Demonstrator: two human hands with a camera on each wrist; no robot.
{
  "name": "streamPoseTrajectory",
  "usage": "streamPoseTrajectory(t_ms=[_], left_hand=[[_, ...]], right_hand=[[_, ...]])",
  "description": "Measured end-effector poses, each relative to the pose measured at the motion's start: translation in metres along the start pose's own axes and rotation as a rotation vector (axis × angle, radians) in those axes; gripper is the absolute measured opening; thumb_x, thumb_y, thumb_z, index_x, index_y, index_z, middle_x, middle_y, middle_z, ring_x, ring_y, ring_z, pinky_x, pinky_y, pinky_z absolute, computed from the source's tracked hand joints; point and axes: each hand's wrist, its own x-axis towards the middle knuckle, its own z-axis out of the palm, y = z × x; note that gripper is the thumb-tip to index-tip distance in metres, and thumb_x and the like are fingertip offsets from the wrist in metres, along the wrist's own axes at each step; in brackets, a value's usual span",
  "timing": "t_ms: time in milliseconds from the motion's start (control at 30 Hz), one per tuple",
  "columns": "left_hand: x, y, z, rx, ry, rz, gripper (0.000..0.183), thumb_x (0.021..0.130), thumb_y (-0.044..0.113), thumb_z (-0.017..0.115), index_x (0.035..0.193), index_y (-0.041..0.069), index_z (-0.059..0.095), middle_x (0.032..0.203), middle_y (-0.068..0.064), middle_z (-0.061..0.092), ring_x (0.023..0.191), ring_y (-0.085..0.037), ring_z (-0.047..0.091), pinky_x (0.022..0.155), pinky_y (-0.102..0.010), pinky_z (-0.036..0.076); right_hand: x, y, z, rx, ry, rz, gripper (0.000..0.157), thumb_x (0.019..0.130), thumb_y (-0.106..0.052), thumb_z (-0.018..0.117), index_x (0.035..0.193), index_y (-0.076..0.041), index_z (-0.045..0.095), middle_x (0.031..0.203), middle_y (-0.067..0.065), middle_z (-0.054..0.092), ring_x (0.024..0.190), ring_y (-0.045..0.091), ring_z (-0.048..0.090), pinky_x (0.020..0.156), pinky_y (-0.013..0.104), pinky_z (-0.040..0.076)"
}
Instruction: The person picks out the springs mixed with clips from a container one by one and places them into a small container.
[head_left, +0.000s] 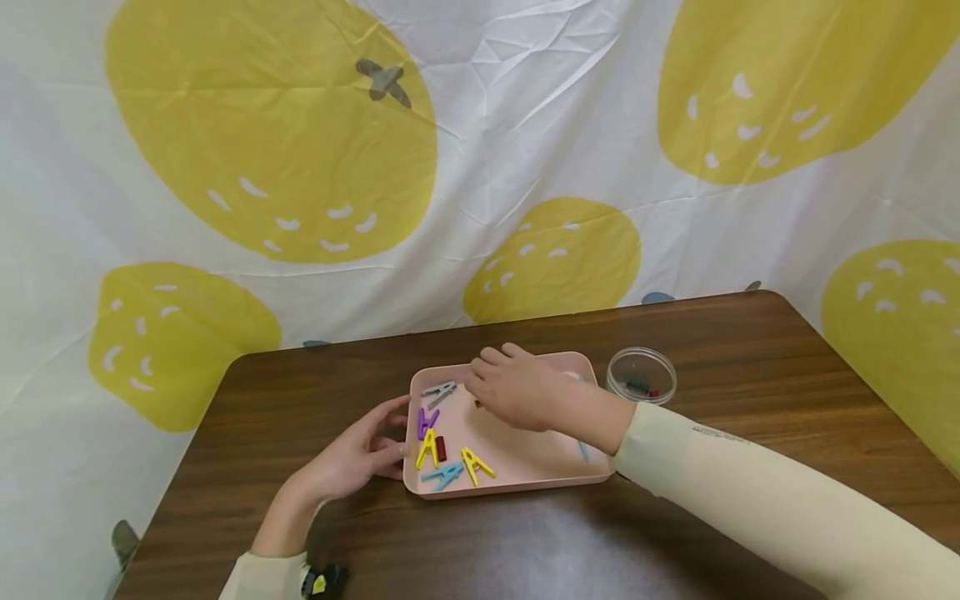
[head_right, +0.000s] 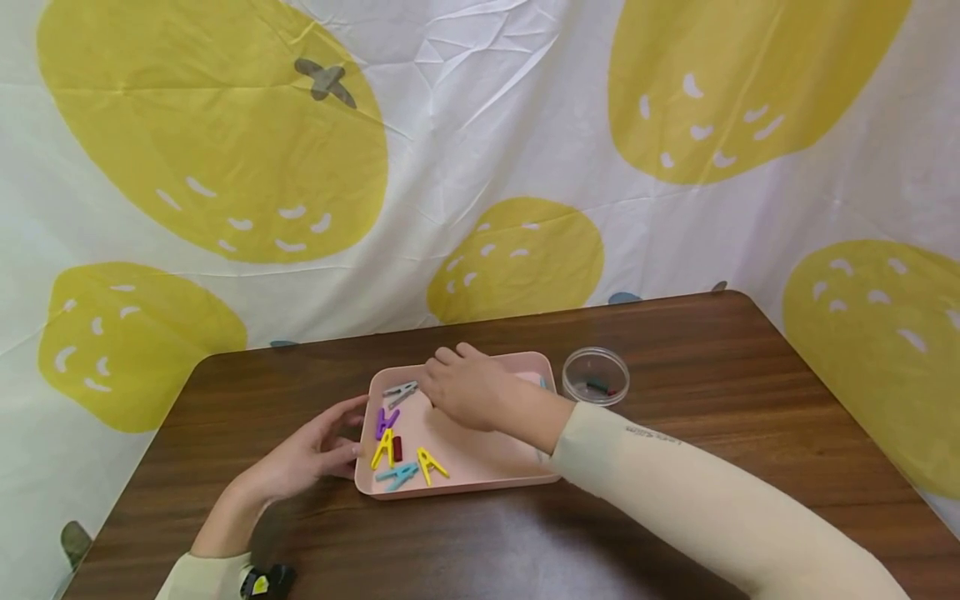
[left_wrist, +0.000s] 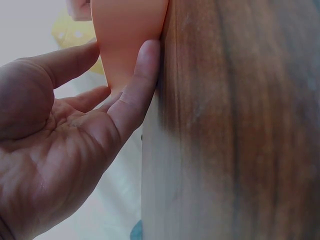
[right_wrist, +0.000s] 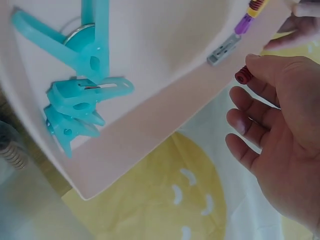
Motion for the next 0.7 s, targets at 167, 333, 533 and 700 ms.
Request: streamPoseTrajectory(t_ms=[167, 333, 533, 700], left_hand=[[-0.001, 0.001, 0.001, 0.006, 0.006, 0.009, 0.067, 0.089, 0.015, 0.058, 0.144, 0.023, 0.020, 0.132, -0.012, 0.037, 0.096, -0.026, 0.059, 0.073, -0.037, 0.054], [0.000, 0.000, 0.001, 0.006, 0.002, 0.006, 0.067, 0.089, 0.015, 0.058, 0.144, 0.023, 0.020, 0.132, -0.011, 0.037, 0.097, -0.026, 0.059, 0.073, -0.037, 0.054], [0.001, -0.002, 0.002, 0.000, -0.003, 0.011, 0.067, 0.089, 0.013, 0.058, 0.144, 0.023, 0.019, 0.131, -0.011, 0.037, 0.096, -0.027, 0.059, 0.073, -0.037, 0.054], [0.001, -0.001, 0.001, 0.004, 0.005, 0.006, 0.068, 0.089, 0.012, 0.058, 0.144, 0.024, 0.019, 0.131, -0.010, 0.037, 0.097, -0.027, 0.059, 0.073, -0.037, 0.054]], right_hand=[[-0.010, 0.000, -0.005, -0.004, 0.051, 0.007, 0.033, 0.096, -0.039, 0.038, 0.116, -0.016, 0.051, 0.113, 0.002, 0.051, 0.098, 0.021, 0.042, 0.076, 0.035, 0.036], [-0.020, 0.001, -0.010, 0.003, 0.081, 0.026, 0.030, 0.095, -0.037, 0.041, 0.112, -0.015, 0.051, 0.108, 0.001, 0.050, 0.094, 0.021, 0.041, 0.076, 0.035, 0.036], [-0.034, 0.004, -0.019, -0.037, 0.067, 0.072, 0.031, 0.094, -0.042, 0.043, 0.108, -0.016, 0.051, 0.103, -0.001, 0.048, 0.092, 0.020, 0.040, 0.077, 0.033, 0.036], [-0.048, 0.009, -0.023, -0.034, 0.133, 0.087, 0.029, 0.091, -0.039, 0.050, 0.105, -0.014, 0.053, 0.099, 0.000, 0.050, 0.091, 0.021, 0.042, 0.076, 0.033, 0.038]])
